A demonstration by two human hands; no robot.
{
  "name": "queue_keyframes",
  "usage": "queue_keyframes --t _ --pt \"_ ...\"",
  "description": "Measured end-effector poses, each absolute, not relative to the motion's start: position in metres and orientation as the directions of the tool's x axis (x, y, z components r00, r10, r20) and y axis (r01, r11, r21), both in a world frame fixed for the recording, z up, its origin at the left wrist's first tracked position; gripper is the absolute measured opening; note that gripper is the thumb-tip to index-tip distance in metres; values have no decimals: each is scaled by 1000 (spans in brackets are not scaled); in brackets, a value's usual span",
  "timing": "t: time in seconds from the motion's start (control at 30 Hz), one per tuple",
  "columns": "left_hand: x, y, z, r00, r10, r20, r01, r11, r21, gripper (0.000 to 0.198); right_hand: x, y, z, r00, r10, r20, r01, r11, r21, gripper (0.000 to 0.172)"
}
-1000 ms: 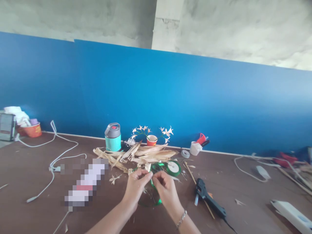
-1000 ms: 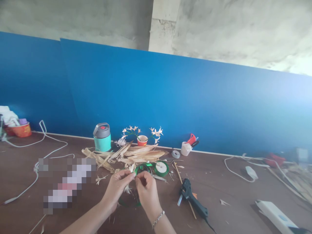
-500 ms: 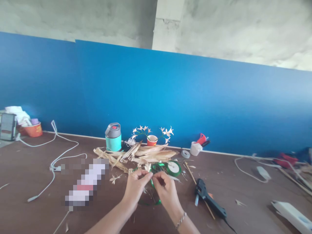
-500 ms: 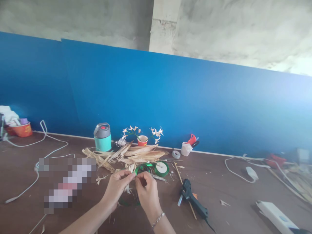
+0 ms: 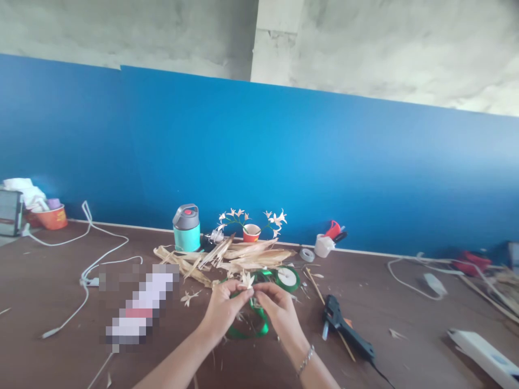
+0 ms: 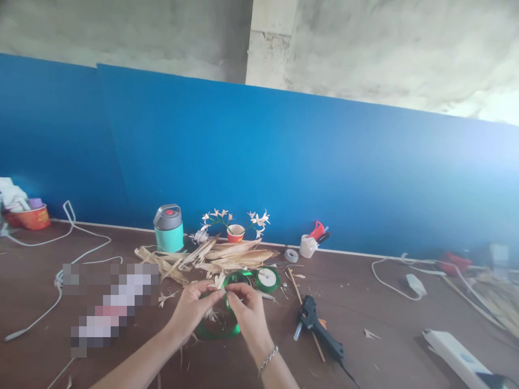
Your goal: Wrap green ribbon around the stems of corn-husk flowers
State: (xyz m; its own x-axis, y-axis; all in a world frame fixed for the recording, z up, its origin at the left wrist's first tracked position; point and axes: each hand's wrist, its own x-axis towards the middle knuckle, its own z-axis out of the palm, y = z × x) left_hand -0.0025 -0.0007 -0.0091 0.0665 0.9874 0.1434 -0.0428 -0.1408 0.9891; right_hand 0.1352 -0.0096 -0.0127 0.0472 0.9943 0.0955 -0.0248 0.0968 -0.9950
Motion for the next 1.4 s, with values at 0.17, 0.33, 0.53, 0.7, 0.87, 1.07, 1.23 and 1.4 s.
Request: queue_keyframes --t 0.17,0.33,0.53,0.7,0.87,1.07,1.23,1.4 --pt "-3 -1 -10 100 980 172 -63 -166 984 21 135 -13 -8 33 996 78 -109 81 -991 29" --pt "-4 -5 -1 132 974 182 -68 -175 982 23 136 -16 -4 4 995 96 -125 96 -987 30" --pt "-5 -6 -1 164 974 157 -114 -139 984 21 135 -17 -1 14 996 88 -163 89 -983 31" --pt "-6 -5 -1 244 966 88 -242 -28 970 20 140 -17 -2 -77 995 69 -238 49 -970 24" --pt "-9 -6 -2 380 925 5 -335 133 933 21 144 -17 0 -194 981 -6 -274 -60 -960 24" --pt "-13 -6 -1 475 880 -2 -297 163 941 23 144 -18 3 -257 966 -27 -275 -100 -956 25" --pt "-15 -2 -7 499 866 -30 -272 189 944 27 146 -18 6 -277 960 -38 -227 -104 -968 28" --pt "-16 1 -15 549 835 -37 -261 213 942 28 147 -17 6 -296 955 -37 -199 -100 -975 31"
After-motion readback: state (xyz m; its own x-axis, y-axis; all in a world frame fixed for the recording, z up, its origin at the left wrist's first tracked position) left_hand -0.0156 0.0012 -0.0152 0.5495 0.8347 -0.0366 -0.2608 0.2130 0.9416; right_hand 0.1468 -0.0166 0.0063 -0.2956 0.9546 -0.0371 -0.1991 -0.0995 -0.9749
